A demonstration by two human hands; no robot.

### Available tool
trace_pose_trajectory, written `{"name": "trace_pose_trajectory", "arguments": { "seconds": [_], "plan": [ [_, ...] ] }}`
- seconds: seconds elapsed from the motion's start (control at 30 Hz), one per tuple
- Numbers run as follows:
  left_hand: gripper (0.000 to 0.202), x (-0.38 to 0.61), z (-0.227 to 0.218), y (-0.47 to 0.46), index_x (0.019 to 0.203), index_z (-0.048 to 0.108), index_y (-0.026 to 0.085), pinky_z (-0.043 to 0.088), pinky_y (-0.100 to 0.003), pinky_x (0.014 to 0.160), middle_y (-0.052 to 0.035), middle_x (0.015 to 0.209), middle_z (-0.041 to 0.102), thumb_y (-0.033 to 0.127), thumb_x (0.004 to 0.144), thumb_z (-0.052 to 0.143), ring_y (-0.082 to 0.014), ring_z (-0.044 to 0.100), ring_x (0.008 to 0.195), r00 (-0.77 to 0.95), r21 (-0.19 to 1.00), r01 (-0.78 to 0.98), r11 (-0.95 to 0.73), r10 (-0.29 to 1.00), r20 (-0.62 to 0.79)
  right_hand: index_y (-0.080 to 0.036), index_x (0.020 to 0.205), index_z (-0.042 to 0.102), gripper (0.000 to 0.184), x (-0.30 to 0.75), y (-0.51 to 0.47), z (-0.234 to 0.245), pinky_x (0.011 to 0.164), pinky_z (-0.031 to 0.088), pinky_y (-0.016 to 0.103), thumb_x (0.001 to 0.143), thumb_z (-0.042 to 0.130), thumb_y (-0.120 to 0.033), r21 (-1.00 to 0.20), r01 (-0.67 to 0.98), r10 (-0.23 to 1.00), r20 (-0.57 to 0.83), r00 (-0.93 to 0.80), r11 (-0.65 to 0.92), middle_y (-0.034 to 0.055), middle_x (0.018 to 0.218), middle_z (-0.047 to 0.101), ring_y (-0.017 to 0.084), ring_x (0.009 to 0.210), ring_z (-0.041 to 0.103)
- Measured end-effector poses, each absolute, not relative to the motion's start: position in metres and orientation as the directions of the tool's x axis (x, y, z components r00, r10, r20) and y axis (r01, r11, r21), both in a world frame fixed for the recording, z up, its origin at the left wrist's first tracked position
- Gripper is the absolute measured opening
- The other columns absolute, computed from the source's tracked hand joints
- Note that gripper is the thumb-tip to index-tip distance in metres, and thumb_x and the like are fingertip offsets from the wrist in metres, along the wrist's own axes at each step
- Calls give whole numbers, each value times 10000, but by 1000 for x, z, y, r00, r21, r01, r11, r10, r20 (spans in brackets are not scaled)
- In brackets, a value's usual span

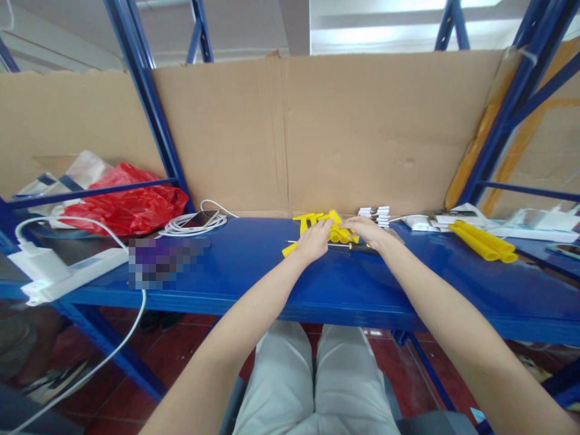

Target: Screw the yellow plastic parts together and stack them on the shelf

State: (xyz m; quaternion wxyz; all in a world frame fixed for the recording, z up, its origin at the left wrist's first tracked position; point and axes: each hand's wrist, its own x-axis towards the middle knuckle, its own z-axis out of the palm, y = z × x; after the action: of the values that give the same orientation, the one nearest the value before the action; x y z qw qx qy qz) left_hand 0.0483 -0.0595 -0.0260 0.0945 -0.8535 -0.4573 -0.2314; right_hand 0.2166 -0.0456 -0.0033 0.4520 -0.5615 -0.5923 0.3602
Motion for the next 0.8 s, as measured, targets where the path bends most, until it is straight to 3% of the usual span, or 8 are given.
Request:
{"name": "trace_pose_trajectory", "arguments": {
  "seconds": [0.17, 0.37, 0.57, 0.7, 0.8],
  "plan": [
    [608, 50, -25, -59, 1541, 276, 186, 499, -414, 928, -181, 1399, 556, 146, 948, 404, -293, 616, 1164, 420, 57, 875, -480, 812, 405, -145, 634, 678, 106, 210, -48, -3, 626, 426, 219, 695, 746, -198, -937, 328, 989, 142, 42, 121, 47, 704, 688, 114, 650, 578],
    [583, 45, -21, -55, 1530, 329, 196, 494, -399, 918, -181, 1313, 622, 154, 952, 399, -293, 644, 1125, 408, 34, 896, -443, 849, 336, -141, 686, 686, 123, 210, -45, -13, 622, 425, 220, 720, 726, -252, -917, 368, 987, 154, -36, 157, 48, 743, 695, 119, 668, 579],
    [571, 43, -21, -55, 1518, 373, 226, 488, -417, 937, -163, 1265, 658, 163, 952, 415, -297, 660, 1099, 390, 68, 892, -448, 836, 386, -157, 849, 724, 227, 211, -44, -8, 676, 465, 219, 778, 724, -373, -938, 309, 986, 134, -101, 159, 90, 964, 735, 165, 872, 644],
    [545, 45, -13, -55, 1477, 443, 233, 482, -375, 946, -141, 1228, 682, 162, 937, 467, -272, 661, 1094, 315, 241, 845, -477, 810, 495, -152, 925, 727, 221, 238, -34, -2, 739, 510, 266, 846, 636, -337, -932, 319, 970, 216, 113, 170, 118, 1036, 731, 201, 955, 663],
    [398, 50, -1, -52, 1319, 583, 190, 504, -302, 854, -116, 1050, 722, 191, 925, 525, -237, 679, 992, 184, 493, 709, -503, 808, 560, -127, 883, 745, 179, 273, -24, -3, 830, 507, 317, 827, 595, -206, -757, 648, 885, 356, 300, 85, 125, 984, 737, 243, 980, 667]
  ]
}}
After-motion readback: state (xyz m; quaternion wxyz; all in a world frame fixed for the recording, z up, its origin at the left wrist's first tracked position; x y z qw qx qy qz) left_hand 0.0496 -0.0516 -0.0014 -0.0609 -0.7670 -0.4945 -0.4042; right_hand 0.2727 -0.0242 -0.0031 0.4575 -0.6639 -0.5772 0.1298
